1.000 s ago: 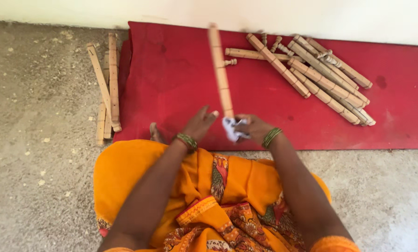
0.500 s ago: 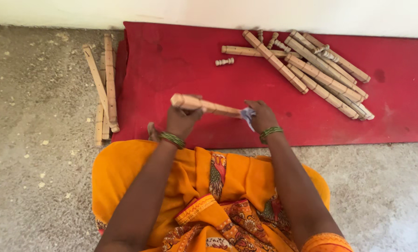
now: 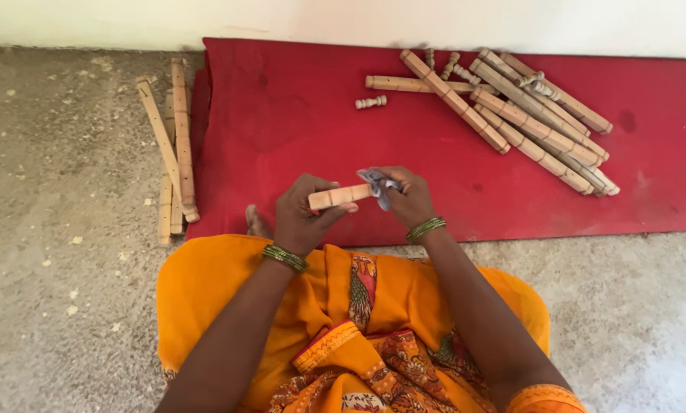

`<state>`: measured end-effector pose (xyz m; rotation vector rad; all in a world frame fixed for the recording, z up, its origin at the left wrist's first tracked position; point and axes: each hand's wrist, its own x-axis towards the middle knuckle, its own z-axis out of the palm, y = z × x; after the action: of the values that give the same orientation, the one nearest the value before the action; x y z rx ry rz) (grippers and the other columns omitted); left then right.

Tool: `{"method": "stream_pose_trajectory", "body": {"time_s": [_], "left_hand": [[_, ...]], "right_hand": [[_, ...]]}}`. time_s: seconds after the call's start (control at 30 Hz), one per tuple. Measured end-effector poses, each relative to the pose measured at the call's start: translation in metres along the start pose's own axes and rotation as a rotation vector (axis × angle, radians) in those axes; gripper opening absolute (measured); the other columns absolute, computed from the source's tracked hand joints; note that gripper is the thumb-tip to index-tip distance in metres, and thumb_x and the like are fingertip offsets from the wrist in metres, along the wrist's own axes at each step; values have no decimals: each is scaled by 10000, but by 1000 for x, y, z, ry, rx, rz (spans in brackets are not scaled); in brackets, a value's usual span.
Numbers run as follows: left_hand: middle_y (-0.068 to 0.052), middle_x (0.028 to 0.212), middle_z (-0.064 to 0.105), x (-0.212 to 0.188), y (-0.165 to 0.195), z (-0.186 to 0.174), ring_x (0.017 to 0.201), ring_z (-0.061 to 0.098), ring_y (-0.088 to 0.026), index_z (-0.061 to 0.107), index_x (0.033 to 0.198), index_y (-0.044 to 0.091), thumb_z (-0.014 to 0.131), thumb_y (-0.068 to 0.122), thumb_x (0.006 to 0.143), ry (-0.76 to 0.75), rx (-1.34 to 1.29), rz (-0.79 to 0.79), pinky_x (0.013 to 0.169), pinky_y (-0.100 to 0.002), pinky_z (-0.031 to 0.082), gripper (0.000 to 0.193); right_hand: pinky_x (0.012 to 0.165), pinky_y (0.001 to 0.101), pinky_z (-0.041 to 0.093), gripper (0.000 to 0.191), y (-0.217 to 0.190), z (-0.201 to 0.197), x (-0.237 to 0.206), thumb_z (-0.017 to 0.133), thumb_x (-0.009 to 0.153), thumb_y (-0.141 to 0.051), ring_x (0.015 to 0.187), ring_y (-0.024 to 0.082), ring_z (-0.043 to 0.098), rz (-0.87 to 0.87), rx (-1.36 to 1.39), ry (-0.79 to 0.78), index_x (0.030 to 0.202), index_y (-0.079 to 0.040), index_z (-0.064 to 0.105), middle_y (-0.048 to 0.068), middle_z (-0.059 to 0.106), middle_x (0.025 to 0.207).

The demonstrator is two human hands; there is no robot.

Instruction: The person sits on a floor mat with a pile of wooden rods nearby. They pick up a long wooden rod, turn it in their hands, and wipe its surface section by section with a white cloth, working the cloth along the length of the rod.

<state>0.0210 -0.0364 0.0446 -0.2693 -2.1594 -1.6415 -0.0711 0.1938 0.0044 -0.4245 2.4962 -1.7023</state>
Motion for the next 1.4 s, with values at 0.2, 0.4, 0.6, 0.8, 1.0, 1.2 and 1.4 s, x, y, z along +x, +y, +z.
{"method": "stream_pose_trajectory", "body": {"time_s": [0.2,0.4,0.6,0.8,1.0,1.2,1.4], "left_hand": [[-97,1198,609,5,5,-10,983,689,-159,601,1201,32,836,118,875,76,-60,8,753,-263,622,411],[-55,1147,699,-3,23,-36,998,724,-135,623,1209,61,789,111,900,-36,33,2,845,-260,612,354],[-22,959,753,-11,12,-24,864,724,-86,652,1088,80,831,109,838,66,97,-123,755,-242,582,309],[-57,1027,739,-15,-12,-15,919,691,-84,604,1037,54,831,9,820,91,-179,-175,803,-252,594,317],[-77,1099,717,-8,-28,-10,960,672,-98,589,1062,55,802,-102,831,57,-505,-224,833,-249,599,351],[-81,1085,707,-3,-36,-14,1009,695,-124,594,1029,49,795,-125,814,82,-629,-266,885,-285,631,342],[-93,1110,715,-4,-34,-18,1027,696,-135,633,1036,39,801,-128,810,137,-587,-239,893,-299,639,326]], "right_hand": [[898,344,580,545,-12,4,-14,592,796,124,1071,266,704,-307,-277,10,1293,-67,706,169,724,1203],[859,342,607,407,-30,7,2,658,856,69,1006,257,748,-139,-302,74,1219,-102,728,138,749,1128],[824,340,612,348,-84,53,-37,679,839,62,937,246,727,-464,-181,145,1149,-87,733,92,759,1054],[700,313,595,259,-67,48,-29,749,882,1,855,189,692,-540,-357,151,1115,-112,752,75,709,960],[571,269,578,239,-14,16,7,763,867,-39,708,152,693,-29,-194,193,1099,-93,783,58,699,896],[798,278,628,405,-59,59,-34,669,882,47,971,188,696,-485,-78,37,1271,-64,670,124,624,1164],[823,400,545,475,-56,36,-20,749,765,25,988,271,680,-493,-415,4,1219,-111,714,79,671,1078]]}}
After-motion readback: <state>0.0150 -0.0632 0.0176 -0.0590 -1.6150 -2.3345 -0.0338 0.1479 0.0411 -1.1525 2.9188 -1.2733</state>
